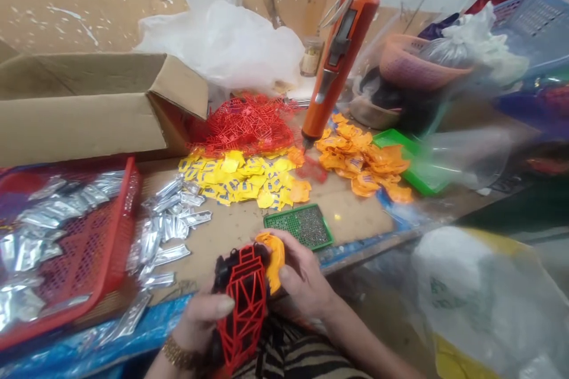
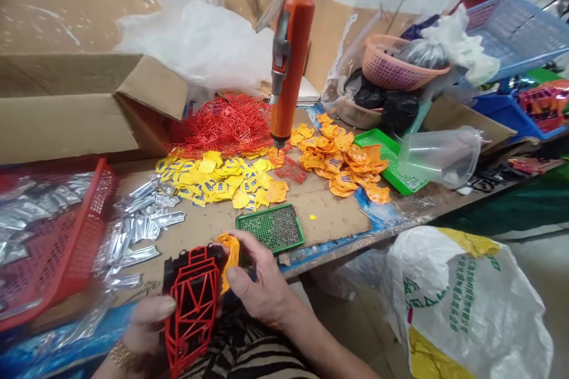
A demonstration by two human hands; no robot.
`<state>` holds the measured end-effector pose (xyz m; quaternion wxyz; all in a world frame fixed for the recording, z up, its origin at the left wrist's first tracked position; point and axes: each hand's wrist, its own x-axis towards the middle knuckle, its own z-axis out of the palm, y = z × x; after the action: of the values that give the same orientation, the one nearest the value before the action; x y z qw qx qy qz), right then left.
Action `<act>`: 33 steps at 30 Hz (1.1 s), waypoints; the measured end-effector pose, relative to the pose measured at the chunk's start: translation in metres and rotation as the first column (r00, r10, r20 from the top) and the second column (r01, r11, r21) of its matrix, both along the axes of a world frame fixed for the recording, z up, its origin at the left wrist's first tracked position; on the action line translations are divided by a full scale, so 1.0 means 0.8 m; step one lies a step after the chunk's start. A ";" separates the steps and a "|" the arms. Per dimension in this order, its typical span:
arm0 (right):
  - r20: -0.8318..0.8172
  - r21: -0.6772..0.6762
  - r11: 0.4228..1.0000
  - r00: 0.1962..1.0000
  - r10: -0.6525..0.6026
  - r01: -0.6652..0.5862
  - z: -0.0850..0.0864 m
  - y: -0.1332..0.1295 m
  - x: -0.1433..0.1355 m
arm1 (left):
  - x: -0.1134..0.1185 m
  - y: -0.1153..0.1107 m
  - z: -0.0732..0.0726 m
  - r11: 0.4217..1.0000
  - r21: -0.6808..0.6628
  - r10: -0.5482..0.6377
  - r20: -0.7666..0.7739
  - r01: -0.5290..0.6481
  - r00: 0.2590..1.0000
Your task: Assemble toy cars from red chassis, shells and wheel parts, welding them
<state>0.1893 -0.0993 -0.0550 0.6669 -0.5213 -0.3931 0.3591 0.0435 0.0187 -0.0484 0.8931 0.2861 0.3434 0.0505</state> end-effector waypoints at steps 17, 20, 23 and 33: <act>0.768 -0.043 0.949 0.618 -0.169 0.313 0.018 0.016 -0.021 | 0.020 -0.001 -0.014 0.740 0.669 0.006 0.100 -0.072 0.995; 0.722 -0.033 0.953 0.667 -0.185 0.300 0.016 0.020 -0.025 | 0.024 0.000 -0.009 0.620 0.784 -0.093 0.112 -0.031 0.989; 0.723 -0.034 0.955 0.667 -0.181 0.295 0.015 0.019 -0.020 | 0.026 -0.003 -0.011 0.538 0.843 -0.136 0.111 -0.021 0.984; 0.720 0.005 0.974 0.675 -0.162 0.228 0.003 0.010 -0.003 | 0.034 -0.011 -0.008 0.373 0.927 -0.178 0.040 0.030 0.983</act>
<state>0.1873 -0.0913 -0.0524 0.4730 -0.6864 -0.5478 0.0713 0.0711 0.0095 -0.0549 0.6043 0.7515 0.1781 0.1957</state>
